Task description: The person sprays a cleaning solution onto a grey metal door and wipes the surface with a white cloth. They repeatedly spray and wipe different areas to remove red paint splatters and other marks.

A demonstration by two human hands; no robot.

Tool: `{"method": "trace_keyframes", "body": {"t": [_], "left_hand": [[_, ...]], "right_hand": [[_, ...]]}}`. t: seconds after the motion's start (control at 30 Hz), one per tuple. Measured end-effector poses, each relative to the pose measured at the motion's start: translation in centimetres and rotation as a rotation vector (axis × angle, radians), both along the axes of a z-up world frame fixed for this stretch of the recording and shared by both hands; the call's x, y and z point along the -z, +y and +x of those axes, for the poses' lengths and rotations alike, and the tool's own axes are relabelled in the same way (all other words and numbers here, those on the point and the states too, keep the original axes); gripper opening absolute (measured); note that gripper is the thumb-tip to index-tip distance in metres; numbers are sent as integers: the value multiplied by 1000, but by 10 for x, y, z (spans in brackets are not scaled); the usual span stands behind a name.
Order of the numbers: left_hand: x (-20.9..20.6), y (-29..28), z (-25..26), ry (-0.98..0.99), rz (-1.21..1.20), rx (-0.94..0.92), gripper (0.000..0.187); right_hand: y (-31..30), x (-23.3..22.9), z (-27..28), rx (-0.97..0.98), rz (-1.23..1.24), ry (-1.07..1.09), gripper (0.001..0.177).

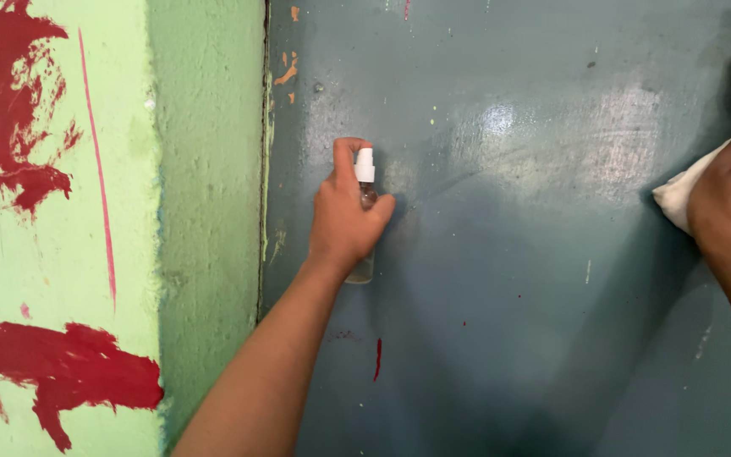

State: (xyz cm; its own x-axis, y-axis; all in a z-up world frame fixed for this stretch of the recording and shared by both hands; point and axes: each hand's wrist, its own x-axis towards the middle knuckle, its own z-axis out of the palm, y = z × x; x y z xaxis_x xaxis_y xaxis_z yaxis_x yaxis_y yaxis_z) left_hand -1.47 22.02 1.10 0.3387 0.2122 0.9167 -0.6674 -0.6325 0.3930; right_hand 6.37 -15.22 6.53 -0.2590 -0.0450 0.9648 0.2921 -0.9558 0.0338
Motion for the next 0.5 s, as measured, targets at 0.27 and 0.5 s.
{"method": "trace_keyframes", "body": {"t": [0.27, 0.5], "left_hand": [[1, 3, 4, -16, -8, 28, 60], [2, 5, 6, -25, -15, 46, 59]], "right_hand": [[102, 22, 1, -61, -86, 6, 55], [219, 58, -33, -107, -397, 41, 52]]}}
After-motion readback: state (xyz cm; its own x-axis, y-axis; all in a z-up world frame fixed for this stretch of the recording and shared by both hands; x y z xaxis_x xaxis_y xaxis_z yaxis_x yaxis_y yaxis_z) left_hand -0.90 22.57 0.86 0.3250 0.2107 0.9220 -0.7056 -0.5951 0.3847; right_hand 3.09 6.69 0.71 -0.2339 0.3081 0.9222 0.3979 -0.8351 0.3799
